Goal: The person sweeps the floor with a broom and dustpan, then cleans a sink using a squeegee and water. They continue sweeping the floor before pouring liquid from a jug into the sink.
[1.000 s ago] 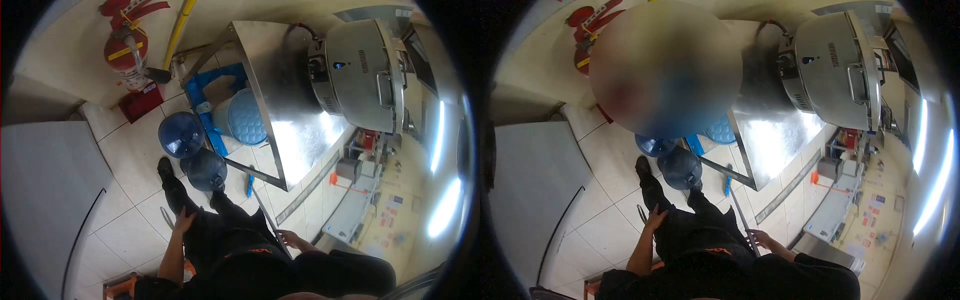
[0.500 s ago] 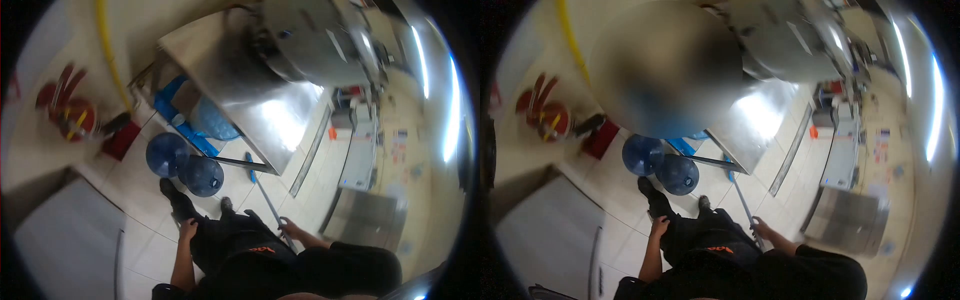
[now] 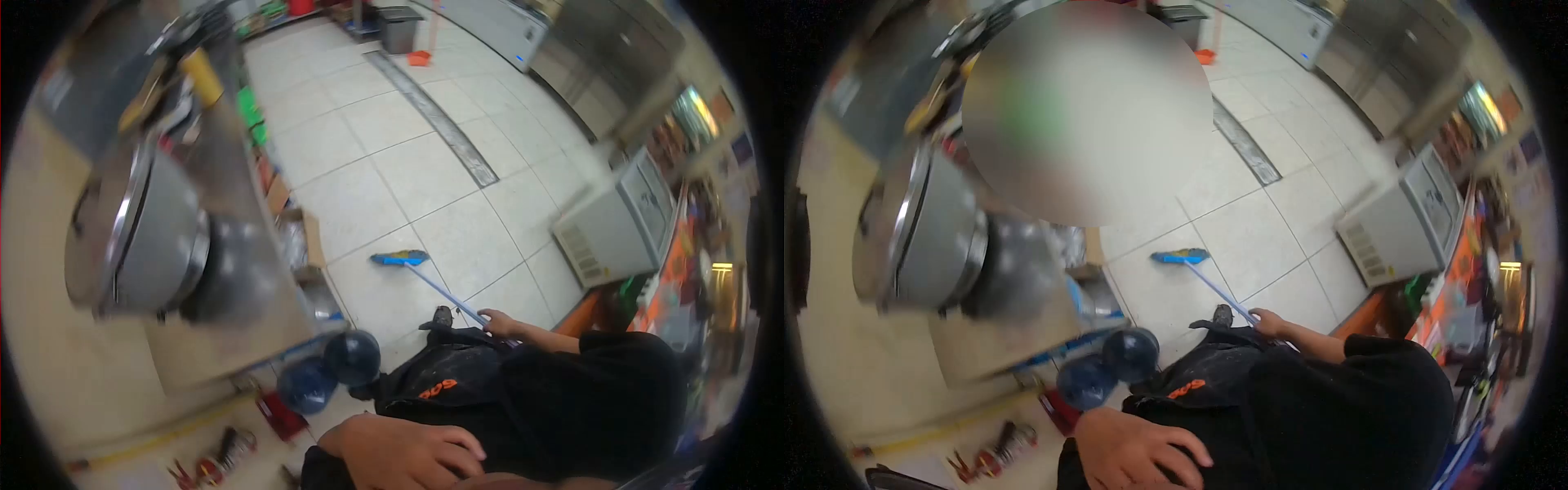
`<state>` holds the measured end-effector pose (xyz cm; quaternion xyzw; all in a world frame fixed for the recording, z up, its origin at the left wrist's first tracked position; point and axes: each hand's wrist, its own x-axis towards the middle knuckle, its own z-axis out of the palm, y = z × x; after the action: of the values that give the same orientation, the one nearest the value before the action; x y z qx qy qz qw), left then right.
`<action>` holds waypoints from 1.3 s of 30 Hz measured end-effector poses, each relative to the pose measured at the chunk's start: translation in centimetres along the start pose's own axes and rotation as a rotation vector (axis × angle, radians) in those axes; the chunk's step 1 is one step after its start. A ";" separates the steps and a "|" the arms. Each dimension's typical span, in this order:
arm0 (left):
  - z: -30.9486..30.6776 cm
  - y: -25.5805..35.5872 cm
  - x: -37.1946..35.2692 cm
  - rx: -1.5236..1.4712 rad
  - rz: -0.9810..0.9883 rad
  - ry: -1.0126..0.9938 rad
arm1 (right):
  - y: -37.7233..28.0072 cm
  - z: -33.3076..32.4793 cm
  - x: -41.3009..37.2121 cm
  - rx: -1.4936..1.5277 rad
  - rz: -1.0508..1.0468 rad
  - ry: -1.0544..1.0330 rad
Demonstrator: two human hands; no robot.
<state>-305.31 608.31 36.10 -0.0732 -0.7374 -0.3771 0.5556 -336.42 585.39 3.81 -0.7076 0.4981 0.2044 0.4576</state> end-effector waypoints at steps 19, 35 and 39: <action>-26.1 -44.5 25.1 -0.591 -0.048 -0.438 | 17.0 -29.9 8.7 0.670 0.366 0.374; -53.2 -70.1 37.5 -0.895 -0.179 -0.585 | 29.9 -47.5 17.5 0.135 0.545 0.282; -55.3 -81.9 41.2 -0.911 -0.069 -0.533 | 38.5 -57.3 21.0 0.013 0.419 0.260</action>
<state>-321.53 502.51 38.65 -0.3761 -0.6165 -0.6457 0.2480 -371.45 522.50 -0.43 -0.6060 0.6902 0.1988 0.3418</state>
